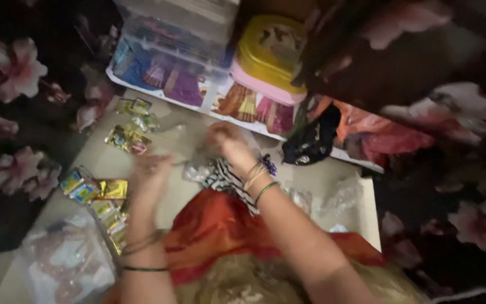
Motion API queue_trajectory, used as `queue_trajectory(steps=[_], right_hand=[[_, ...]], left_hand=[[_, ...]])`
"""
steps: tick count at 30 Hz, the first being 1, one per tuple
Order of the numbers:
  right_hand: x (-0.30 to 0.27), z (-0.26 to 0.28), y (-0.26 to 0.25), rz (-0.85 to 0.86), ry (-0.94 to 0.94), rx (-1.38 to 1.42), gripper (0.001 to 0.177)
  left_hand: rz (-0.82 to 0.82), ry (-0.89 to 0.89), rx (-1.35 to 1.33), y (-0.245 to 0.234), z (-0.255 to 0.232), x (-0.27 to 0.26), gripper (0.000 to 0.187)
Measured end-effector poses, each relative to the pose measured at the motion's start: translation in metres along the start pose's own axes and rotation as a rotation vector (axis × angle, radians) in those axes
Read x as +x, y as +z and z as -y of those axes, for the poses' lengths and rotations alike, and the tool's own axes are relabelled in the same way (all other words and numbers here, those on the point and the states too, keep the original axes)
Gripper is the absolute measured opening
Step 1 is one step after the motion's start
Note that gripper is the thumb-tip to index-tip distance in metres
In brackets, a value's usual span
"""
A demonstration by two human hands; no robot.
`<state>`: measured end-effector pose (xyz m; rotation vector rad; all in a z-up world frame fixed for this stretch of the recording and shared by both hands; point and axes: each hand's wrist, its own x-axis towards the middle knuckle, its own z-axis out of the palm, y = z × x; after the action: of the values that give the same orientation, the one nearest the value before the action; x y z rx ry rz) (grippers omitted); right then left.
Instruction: The person organizes items within a cabinet by removing containers, sorting through small packets, handling decorative floral accessories and clothing, and placing them back into the drawers and shelves.
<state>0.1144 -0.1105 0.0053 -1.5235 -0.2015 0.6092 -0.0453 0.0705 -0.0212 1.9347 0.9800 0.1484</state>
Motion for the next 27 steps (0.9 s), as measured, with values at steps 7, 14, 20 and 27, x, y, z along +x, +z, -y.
queue_trajectory(steps=[7, 14, 20, 27], right_hand=[[-0.082, -0.043, 0.042, 0.079, 0.184, 0.097, 0.018], [-0.098, -0.050, 0.057, 0.162, 0.076, 0.113, 0.017], [-0.112, -0.040, 0.065, 0.201, 0.179, 0.031, 0.017], [-0.105, -0.071, 0.072, 0.223, 0.205, -0.033, 0.019]], left_hand=[[-0.401, -0.313, 0.192, -0.116, 0.107, -0.040, 0.083], [-0.410, -0.823, 0.323, -0.142, 0.144, -0.090, 0.113], [-0.496, -0.889, 0.201, -0.163, 0.081, -0.128, 0.104], [-0.460, -0.535, -0.222, -0.134, 0.147, -0.106, 0.060]])
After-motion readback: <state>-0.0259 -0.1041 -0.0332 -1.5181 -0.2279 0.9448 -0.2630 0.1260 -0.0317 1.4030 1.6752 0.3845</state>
